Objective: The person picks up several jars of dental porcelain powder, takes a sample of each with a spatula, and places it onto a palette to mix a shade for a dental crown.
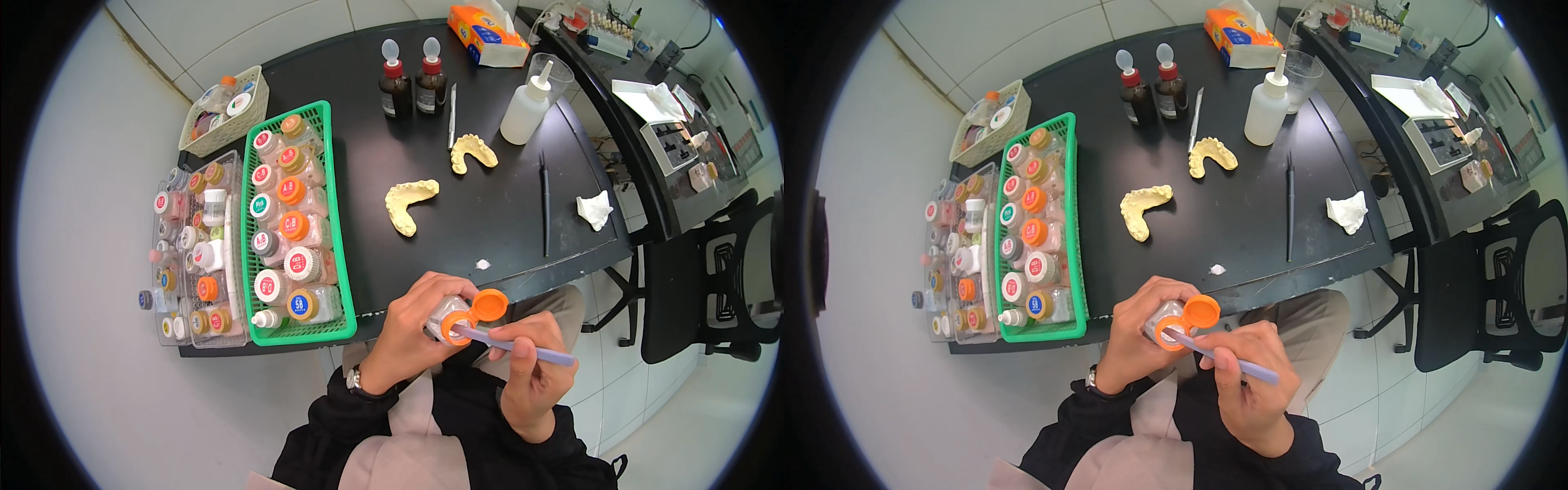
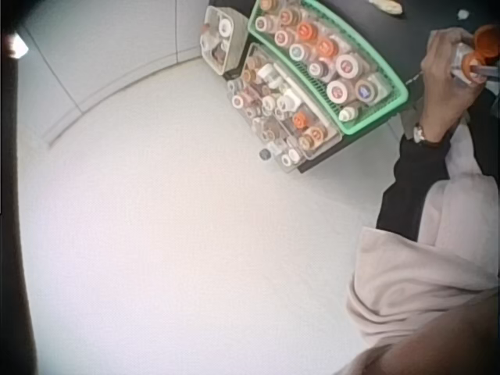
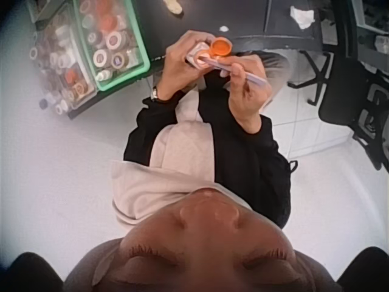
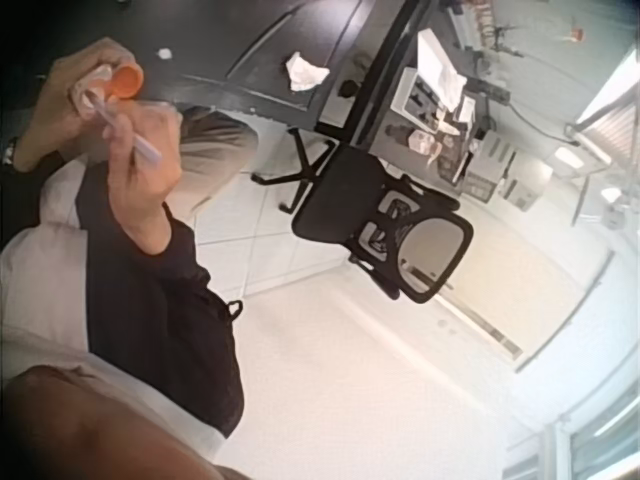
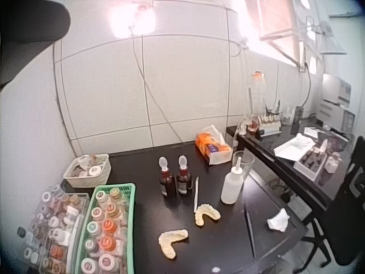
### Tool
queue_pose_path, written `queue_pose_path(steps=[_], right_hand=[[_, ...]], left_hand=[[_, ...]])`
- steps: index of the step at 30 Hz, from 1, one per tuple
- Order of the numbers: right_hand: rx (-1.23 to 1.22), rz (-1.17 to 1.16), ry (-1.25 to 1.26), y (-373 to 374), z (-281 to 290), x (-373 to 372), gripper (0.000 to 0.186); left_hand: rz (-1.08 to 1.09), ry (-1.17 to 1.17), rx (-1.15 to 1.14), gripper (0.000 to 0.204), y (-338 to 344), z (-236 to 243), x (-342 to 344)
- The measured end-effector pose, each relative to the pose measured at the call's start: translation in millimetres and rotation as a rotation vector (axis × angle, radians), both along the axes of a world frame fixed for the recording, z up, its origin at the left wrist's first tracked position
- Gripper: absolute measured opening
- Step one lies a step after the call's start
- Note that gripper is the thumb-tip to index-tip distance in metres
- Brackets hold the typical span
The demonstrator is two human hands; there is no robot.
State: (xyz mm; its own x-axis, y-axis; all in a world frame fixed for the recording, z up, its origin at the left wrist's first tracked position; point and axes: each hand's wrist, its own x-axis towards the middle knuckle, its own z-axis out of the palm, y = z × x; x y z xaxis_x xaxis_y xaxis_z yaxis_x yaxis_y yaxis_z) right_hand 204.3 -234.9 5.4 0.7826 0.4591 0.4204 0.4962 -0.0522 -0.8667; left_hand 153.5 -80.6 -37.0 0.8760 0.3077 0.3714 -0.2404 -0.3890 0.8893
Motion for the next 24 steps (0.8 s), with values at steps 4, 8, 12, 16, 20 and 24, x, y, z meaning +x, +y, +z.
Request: queue_pose_path(steps=[4, 8, 12, 16, 20, 24], right_hand=[[-0.013, 0.017, -0.019, 0.0, 0.9, 1.4, 0.016], [-0.003, 0.050, -0.102, -2.8, 2.3, 6.2, 0.019], [0.038, -0.052, -0.050, -2.2, 1.8, 4.0, 0.026], [0.079, -0.130, -0.089, -5.7, -0.6, 5.2, 0.034], [0.122, -0.242, -0.001, -3.6, 4.0, 4.5, 0.038], [0.122, -0.168, -0.122, -9.0, 2.6, 10.4, 0.039]], left_hand=[[0.002, 0.002, 0.006, 0.041, 0.4, 1.0, 0.2], [-0.003, 0.000, -0.006, 0.042, 0.9, 1.3, -0.4], [-0.013, 0.020, -0.018, 0.043, 0.9, 1.6, 0.1], [0.002, 0.010, -0.005, 0.043, 1.0, 0.4, 0.6], [0.022, 0.010, 0.009, 0.043, 0.9, 1.2, 1.1], [0.036, 0.030, -0.008, 0.043, 1.0, 1.5, 1.0]])
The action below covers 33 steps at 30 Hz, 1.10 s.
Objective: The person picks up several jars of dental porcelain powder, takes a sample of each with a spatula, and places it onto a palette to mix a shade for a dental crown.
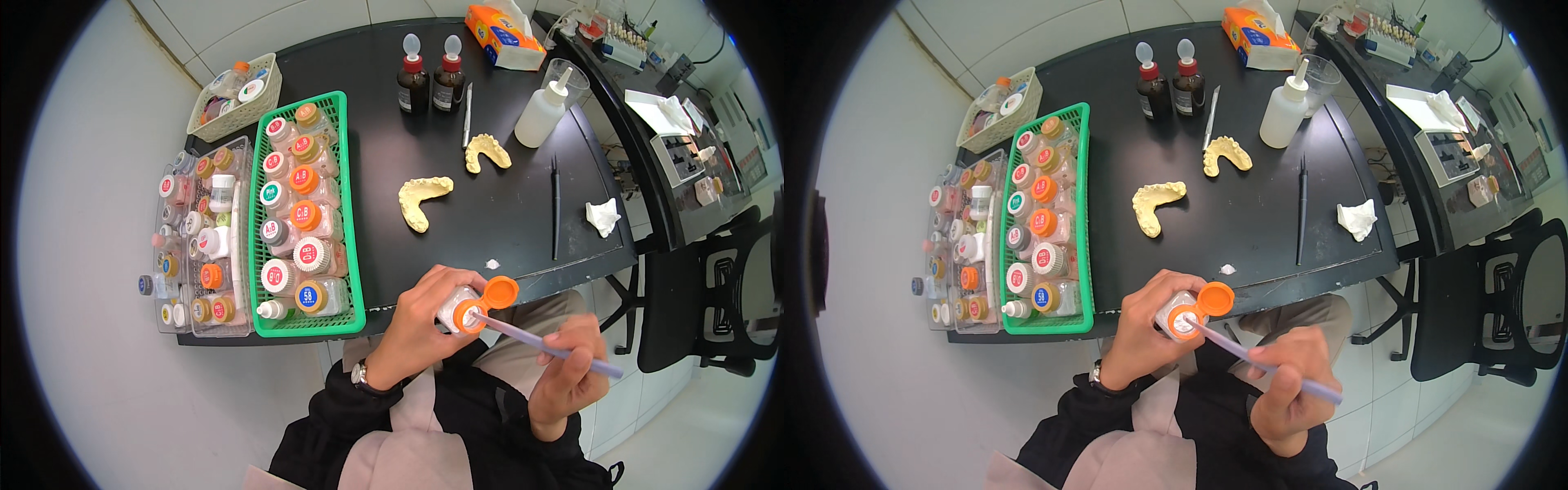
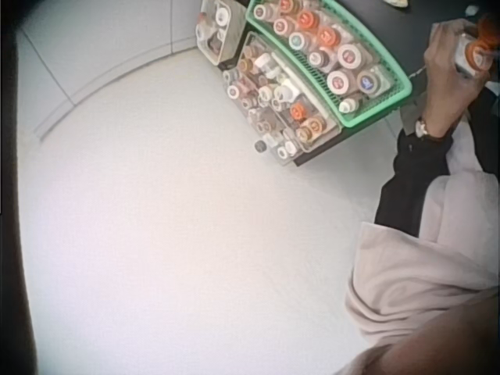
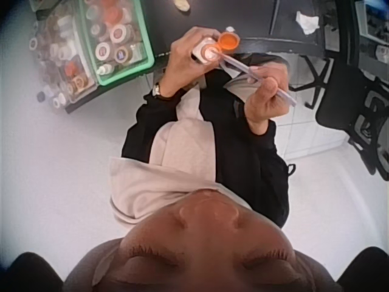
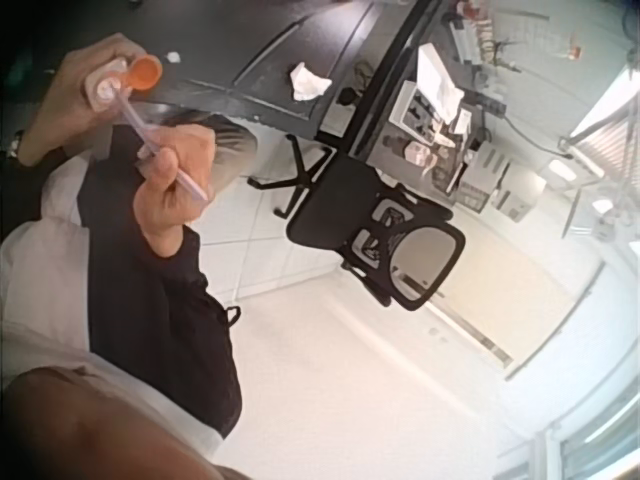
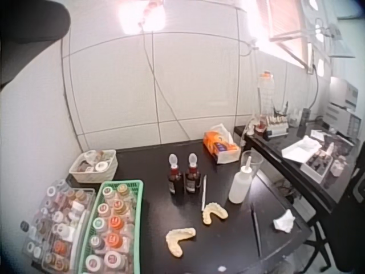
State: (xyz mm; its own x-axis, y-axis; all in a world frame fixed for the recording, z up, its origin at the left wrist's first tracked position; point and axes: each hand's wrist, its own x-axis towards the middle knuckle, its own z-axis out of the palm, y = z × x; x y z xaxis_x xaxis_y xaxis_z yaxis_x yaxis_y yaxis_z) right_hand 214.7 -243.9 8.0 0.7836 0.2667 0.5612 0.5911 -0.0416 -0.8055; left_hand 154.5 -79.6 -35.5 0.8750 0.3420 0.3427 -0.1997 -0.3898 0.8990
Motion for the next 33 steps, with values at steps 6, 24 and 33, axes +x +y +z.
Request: queue_pose_path(steps=[6, 24, 33], right_hand=[[-0.098, 0.103, -0.158, -4.4, 2.8, 6.3, 0.042], [0.334, -0.066, 0.506, -13.1, -22.3, 24.7, 0.035], [-0.325, 0.097, -0.112, -29.4, -46.9, 26.1, 0.020]], left_hand=[[0.014, -0.009, -0.007, 0.043, -0.9, -0.7, 0.8], [0.351, 0.036, -0.163, 0.039, -9.4, -8.7, -2.1], [0.396, 0.018, -0.295, 0.040, -12.2, -11.0, -2.7]])
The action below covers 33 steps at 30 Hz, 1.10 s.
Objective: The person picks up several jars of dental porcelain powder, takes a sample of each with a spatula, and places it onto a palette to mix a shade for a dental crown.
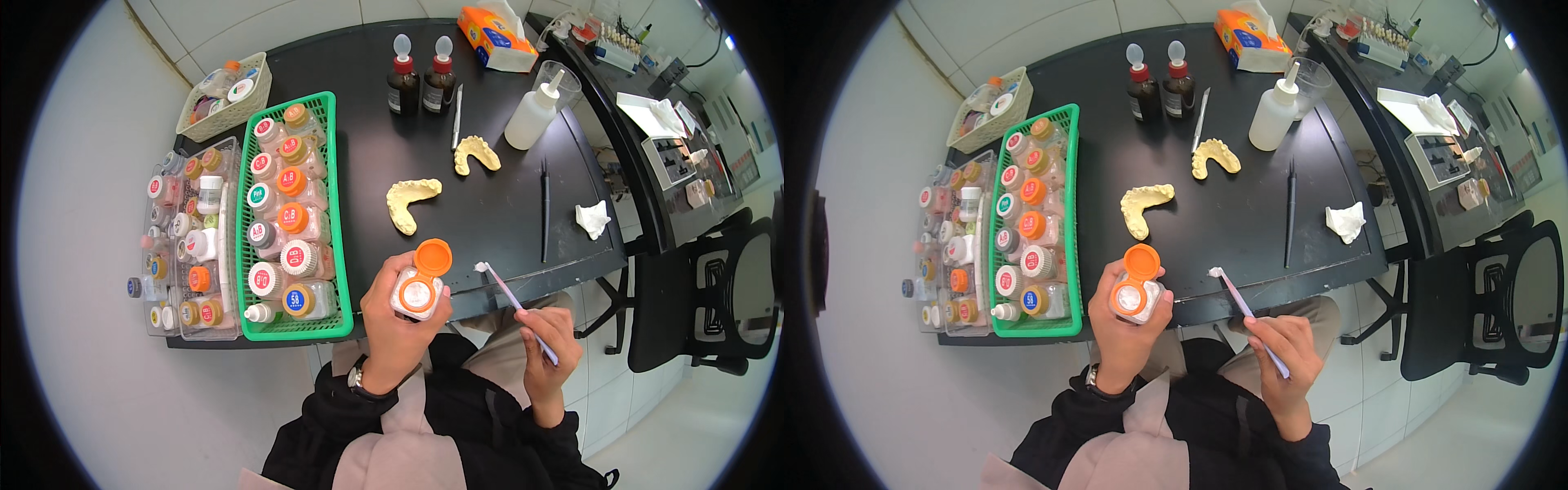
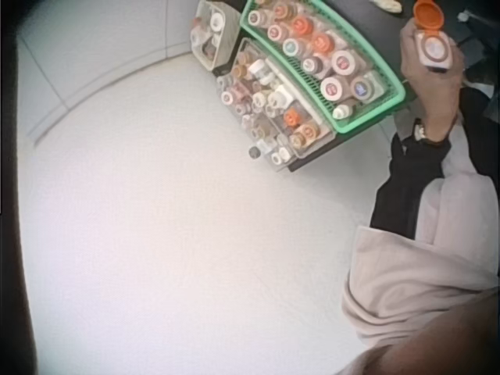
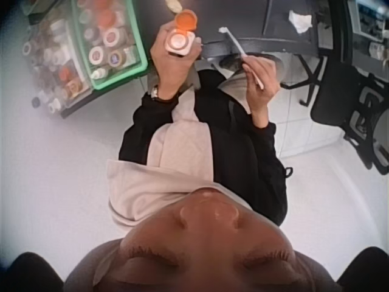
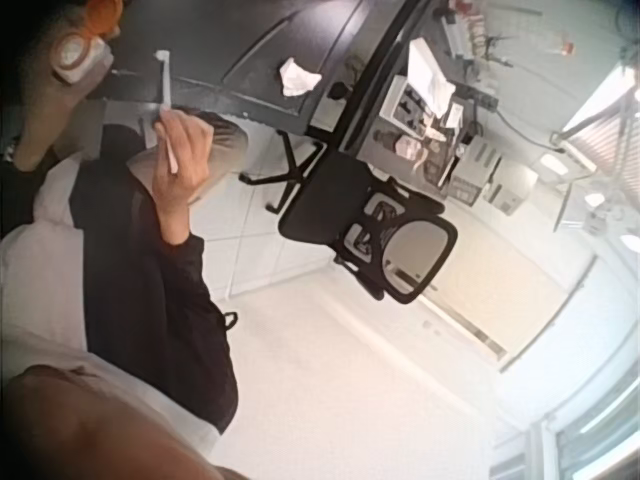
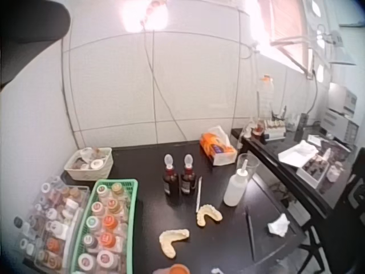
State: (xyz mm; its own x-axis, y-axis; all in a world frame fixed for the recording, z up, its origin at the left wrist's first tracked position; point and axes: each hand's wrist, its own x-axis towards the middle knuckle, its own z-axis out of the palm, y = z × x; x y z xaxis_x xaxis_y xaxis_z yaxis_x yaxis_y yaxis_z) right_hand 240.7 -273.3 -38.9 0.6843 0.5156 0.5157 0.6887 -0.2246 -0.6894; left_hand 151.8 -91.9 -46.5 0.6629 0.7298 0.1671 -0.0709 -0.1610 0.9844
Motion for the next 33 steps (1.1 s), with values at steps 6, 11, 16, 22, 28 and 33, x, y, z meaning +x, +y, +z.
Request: queue_pose_path(steps=[6, 11, 16, 22, 28, 33], right_hand=[[-0.084, 0.041, -0.072, -1.6, -4.5, -1.2, 0.028], [-0.157, 0.058, -0.184, -4.7, -9.5, -4.8, 0.035], [-0.194, 0.080, -0.303, -5.6, -13.8, -2.9, 0.036], [-0.037, 0.004, -0.140, -8.0, -16.3, 1.9, 0.022], [0.243, -0.106, 0.458, 2.5, -10.2, -3.3, 0.018], [0.260, -0.151, 0.558, 5.1, -11.1, -3.1, 0.021]], left_hand=[[-0.006, 0.003, 0.068, 0.042, 1.1, -2.1, 1.1], [-0.012, 0.011, 0.062, 0.041, 0.9, -1.9, 0.6], [-0.018, 0.013, 0.044, 0.040, 0.5, -0.7, 0.7], [-0.015, 0.008, 0.026, 0.040, 0.7, -1.3, 0.4], [-0.015, 0.006, 0.059, 0.040, 1.1, -3.0, 1.1], [-0.018, 0.022, 0.010, 0.039, 0.2, 0.2, 1.3]])
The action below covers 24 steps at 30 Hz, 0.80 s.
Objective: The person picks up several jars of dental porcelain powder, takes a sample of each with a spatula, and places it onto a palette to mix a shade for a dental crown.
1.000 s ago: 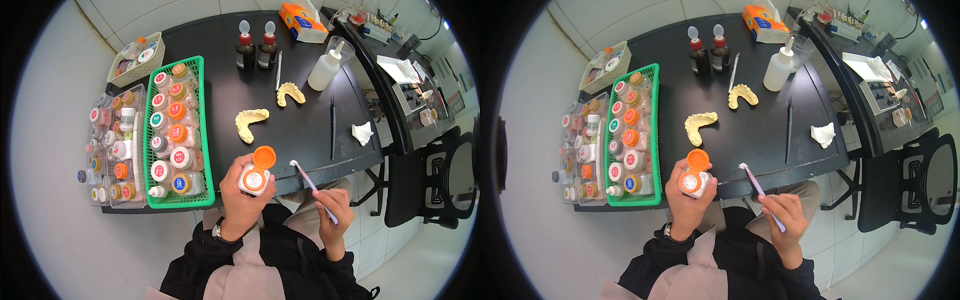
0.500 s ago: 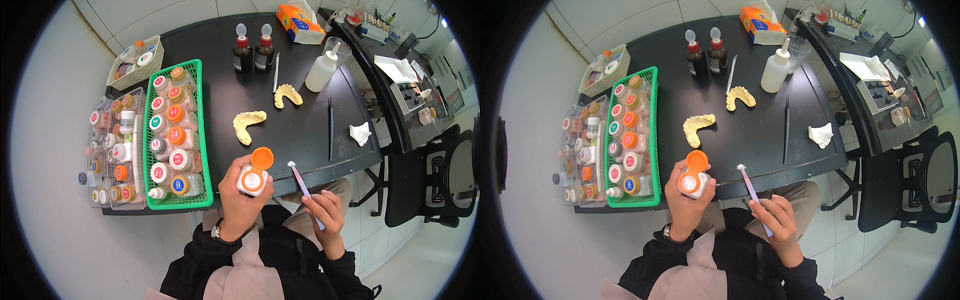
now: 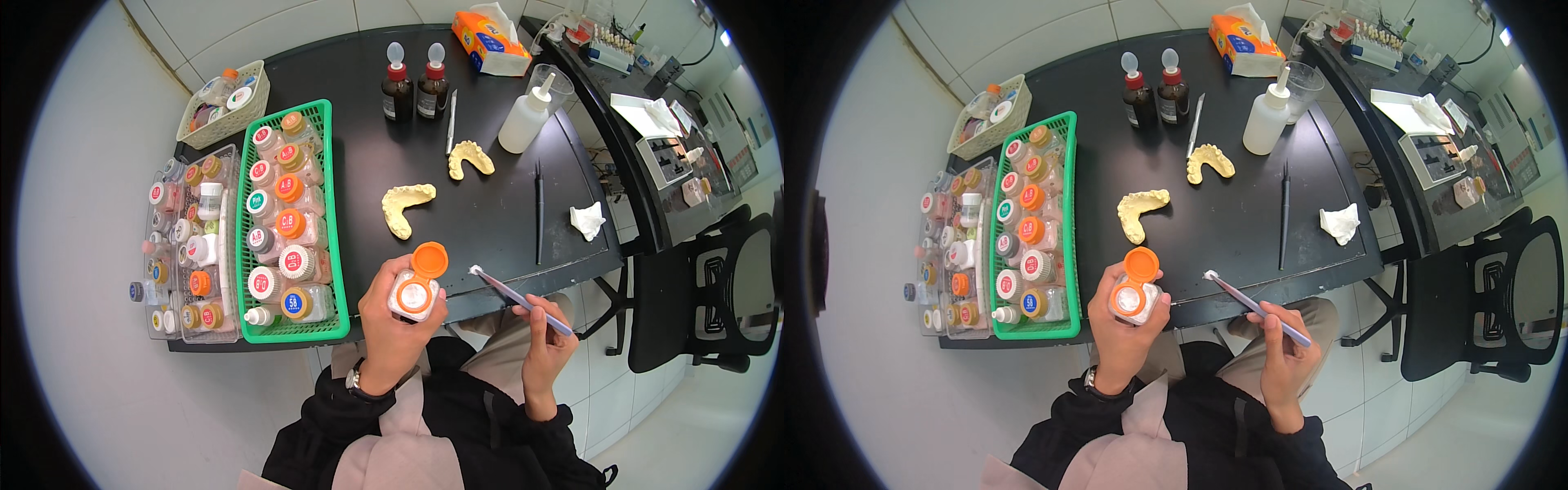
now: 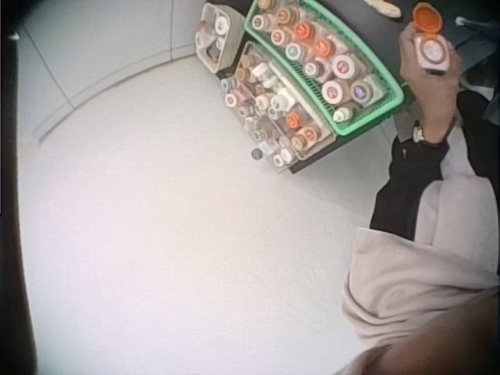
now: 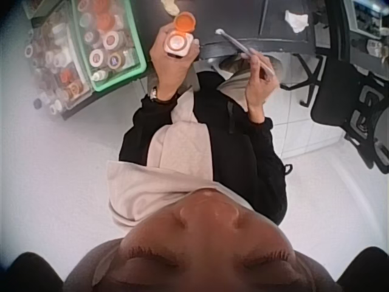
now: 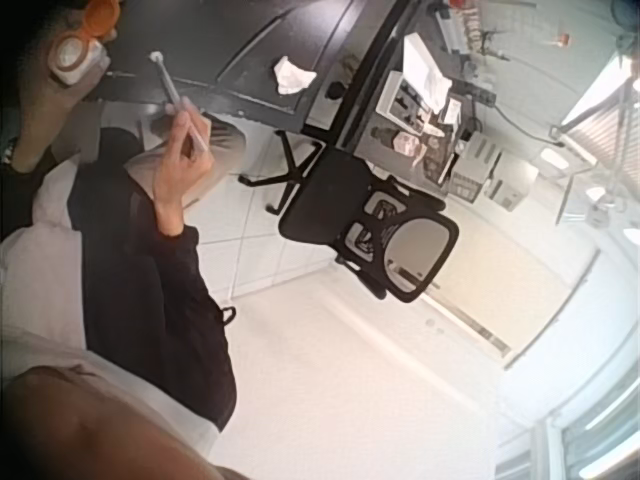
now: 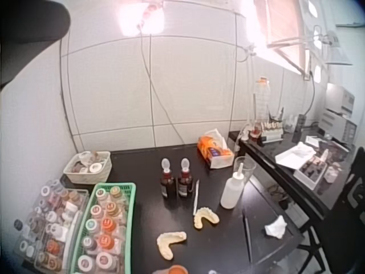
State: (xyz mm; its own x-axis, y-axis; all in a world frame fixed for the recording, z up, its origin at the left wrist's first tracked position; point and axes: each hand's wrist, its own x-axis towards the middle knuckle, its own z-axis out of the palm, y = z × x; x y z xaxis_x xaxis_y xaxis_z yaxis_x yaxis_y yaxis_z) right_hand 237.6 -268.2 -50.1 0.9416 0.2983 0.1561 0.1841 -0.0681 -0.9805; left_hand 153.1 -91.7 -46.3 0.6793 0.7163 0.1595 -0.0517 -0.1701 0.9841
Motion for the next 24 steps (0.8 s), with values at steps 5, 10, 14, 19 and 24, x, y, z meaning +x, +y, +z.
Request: queue_pose_path(steps=[5, 10, 14, 19, 24], right_hand=[[0.027, -0.025, 0.002, 0.4, 0.1, -0.3, 0.022], [0.025, -0.014, 0.058, 4.4, 0.0, -2.3, 0.022], [0.055, -0.057, 0.025, 1.7, -3.9, -0.8, 0.023], [0.070, -0.036, 0.085, 4.4, -2.2, -2.8, 0.024], [0.070, -0.089, 0.074, 2.4, -2.7, -1.2, 0.023]], left_hand=[[-0.002, -0.022, 0.013, 0.046, 0.6, -2.0, -0.4], [-0.052, -0.050, -0.018, 0.056, -0.8, 4.4, 0.8], [-0.102, -0.126, -0.011, 0.055, 5.4, -3.9, -0.7], [-0.099, -0.138, -0.021, 0.046, 3.8, 3.4, -0.4], [-0.107, -0.116, 0.069, 0.040, 4.2, -0.4, -4.9]])
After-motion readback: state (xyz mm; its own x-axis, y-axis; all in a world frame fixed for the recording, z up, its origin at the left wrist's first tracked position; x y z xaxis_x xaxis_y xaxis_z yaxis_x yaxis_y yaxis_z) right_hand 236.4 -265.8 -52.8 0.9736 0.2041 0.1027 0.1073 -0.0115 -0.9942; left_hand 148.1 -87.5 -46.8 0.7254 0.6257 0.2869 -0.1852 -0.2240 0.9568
